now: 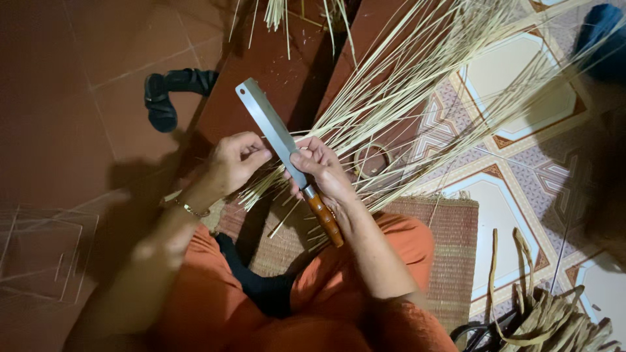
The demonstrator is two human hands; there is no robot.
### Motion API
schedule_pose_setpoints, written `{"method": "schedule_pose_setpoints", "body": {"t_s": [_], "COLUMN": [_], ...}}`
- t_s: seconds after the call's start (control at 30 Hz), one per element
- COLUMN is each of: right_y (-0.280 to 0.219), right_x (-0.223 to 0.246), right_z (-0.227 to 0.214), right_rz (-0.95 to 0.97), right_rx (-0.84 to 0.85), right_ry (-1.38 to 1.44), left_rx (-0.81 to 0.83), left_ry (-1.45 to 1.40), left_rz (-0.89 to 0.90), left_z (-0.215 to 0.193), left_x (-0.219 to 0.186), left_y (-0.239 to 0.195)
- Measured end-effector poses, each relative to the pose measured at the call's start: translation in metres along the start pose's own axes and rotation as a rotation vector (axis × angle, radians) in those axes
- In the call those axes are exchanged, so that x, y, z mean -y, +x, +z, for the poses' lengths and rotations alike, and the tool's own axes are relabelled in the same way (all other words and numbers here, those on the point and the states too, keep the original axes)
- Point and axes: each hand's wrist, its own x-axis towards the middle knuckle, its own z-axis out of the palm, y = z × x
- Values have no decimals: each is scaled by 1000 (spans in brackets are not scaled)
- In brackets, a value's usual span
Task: The person sits on a mat and uses a large knife to split long, thin bamboo strips into finer strands. They hold a bundle of strips in their left hand and repeatedly draw the knife along the length of the strips to separate them.
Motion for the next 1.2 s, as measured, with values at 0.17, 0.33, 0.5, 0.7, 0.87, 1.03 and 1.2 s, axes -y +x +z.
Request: {"method": "schedule_pose_setpoints", "body": {"t_s": [0.17,0.33,0.5,0.7,0.87,1.03,1.2], "right_y": [5,5,5,10,12,5,-2], "right_x": [1,-1,-2,15,4,-9,-6], "right_z": [-14,-18,-22,-46,-31,-6,2], "right_rz": [-71,-93,-136,-233,-190,-69,-40], "right_rx": [20,-15,-46,-94,-45,63,19], "right_ry": [53,18,67,112,81,-13,-14], "left_rx": [-5,83,93,156,137,54,50], "left_ry": [-4,-32,59,145,54,-206,-42], "left_rz": [113,-75,-10,-102,-62,32,45], "left_z": [-7,-21,-31,-51,-34,1,-1], "left_x": [8,-3,-9,-13,-3,24,25], "left_y": [-3,-7,-11,-16,-17,-5,-4]}}
